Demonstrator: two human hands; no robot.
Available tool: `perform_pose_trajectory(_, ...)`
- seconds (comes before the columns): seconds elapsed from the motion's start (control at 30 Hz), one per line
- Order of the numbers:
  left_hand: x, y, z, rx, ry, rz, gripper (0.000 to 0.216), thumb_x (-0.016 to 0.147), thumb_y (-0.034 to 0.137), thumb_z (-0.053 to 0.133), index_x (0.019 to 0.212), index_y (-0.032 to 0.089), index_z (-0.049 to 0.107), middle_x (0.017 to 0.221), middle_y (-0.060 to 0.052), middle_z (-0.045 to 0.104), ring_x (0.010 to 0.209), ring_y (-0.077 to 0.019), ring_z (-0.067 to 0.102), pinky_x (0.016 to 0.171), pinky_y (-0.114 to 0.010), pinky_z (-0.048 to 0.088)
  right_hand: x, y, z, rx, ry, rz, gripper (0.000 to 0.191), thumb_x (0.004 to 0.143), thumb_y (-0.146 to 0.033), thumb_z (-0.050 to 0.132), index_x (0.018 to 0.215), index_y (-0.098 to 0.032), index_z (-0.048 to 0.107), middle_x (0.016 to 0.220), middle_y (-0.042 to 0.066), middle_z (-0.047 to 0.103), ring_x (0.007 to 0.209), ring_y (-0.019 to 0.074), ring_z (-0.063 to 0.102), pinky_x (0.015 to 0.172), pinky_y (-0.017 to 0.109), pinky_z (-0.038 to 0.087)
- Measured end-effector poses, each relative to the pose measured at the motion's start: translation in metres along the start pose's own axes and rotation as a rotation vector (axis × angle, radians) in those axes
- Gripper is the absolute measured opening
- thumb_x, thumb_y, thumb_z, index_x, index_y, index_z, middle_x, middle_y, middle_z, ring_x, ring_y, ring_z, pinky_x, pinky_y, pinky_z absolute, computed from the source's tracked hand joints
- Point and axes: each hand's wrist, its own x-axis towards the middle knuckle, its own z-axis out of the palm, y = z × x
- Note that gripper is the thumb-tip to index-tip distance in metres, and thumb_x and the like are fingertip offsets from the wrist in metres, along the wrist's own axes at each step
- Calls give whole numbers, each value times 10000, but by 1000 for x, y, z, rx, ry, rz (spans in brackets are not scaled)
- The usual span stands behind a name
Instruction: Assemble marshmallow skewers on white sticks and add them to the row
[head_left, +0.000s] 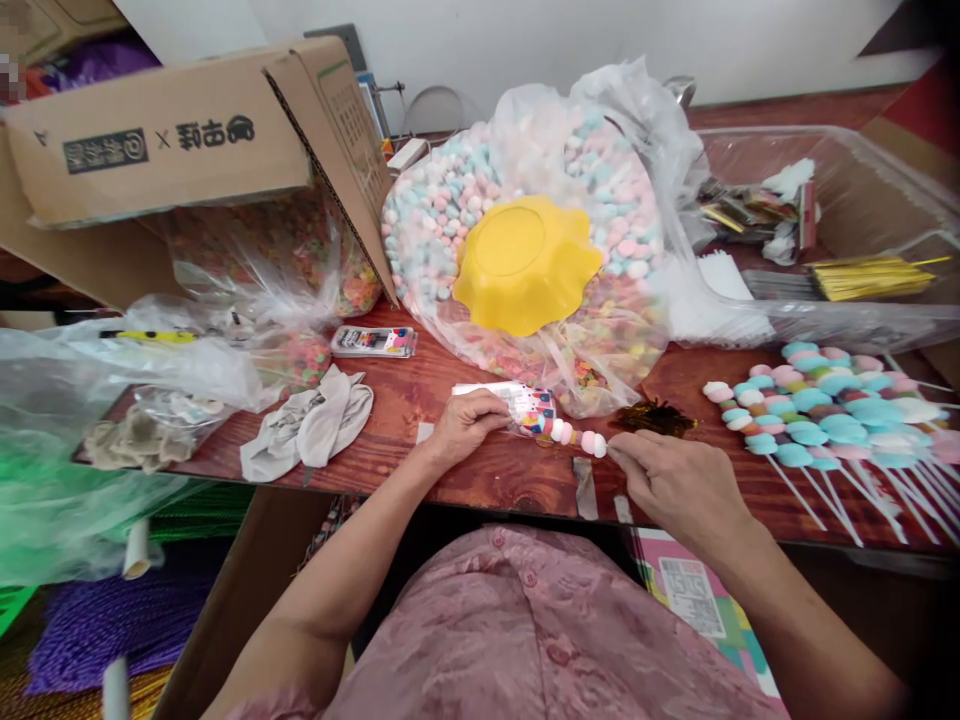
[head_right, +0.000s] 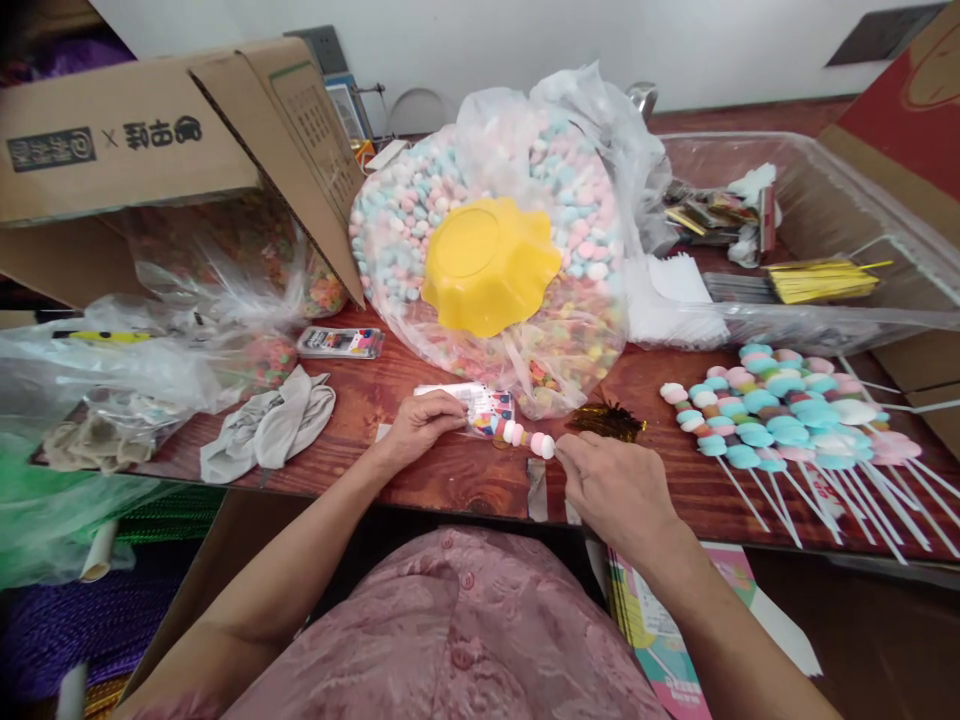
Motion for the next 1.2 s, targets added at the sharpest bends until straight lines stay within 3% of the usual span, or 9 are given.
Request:
perform_pose_trajectory(0.13,0,6,1,33,-57,51,155,895,272,607,835,176,712,888,-74,727,881,-179,671,846,-330,529,3,3,1,124,-93,-15,295,938,-246,441,786,-219,692,748,13,709,638,149,609,541,290,261)
perform_pose_trajectory(0.33,-3,22,-3,140,-104,115,167,944,239,517,890,165,657,927,-91,703,929,-178,646,868,-330,512,8,8,-2,391,-14,-72,265,955,-234,461,848,-219,703,799,13,725,713,155,661,636,272,410)
perform_pose_trajectory(0.57,-10,41,-9,310,-79,10,218,977,269,436,950,171,629,847,-54,685,804,-152,634,778,-272,498,3,4,3,620,26,-20,231,949,-252,495,865,-226,709,837,17,739,739,155,680,678,267,491)
perform_pose_trajectory(0.7,-18,47,-8,313,-158,38,307,969,429,493,1117,185,606,1009,-66,704,900,-170,660,810,-271,505,0,-2,7,632,63,45,217,940,-254,515,851,-223,711,852,23,747,726,160,681,673,272,495)
perform_pose_trajectory(0.77,-23,46,-7,370,-215,93,505,873,541,610,1215,172,562,1134,-106,684,997,-214,654,868,-309,506,-1,-4,8,645,58,35,218,939,-241,514,845,-221,709,833,18,745,711,152,677,663,265,488)
perform_pose_trajectory(0.87,-30,45,-7,585,-309,116,574,871,524,619,1285,143,511,1201,-162,651,1088,-267,627,918,-373,487,0,-4,8,667,27,-26,221,939,-239,513,837,-217,709,788,7,734,679,137,667,637,251,471)
perform_pose_trajectory(1.03,-30,59,-10,848,-493,110,330,976,389,478,1202,161,555,1086,-122,667,997,-240,627,851,-351,452,5,0,2,743,-85,-118,242,940,-269,512,820,-213,714,707,-3,702,612,121,631,589,236,442)
perform_pose_trajectory(1.2,-16,71,-5,972,-503,137,411,920,534,521,961,134,610,1018,-139,661,980,-288,602,820,-379,433,13,4,-2,888,-174,-124,231,932,-253,526,800,-205,709,700,-16,694,612,108,623,602,215,446)
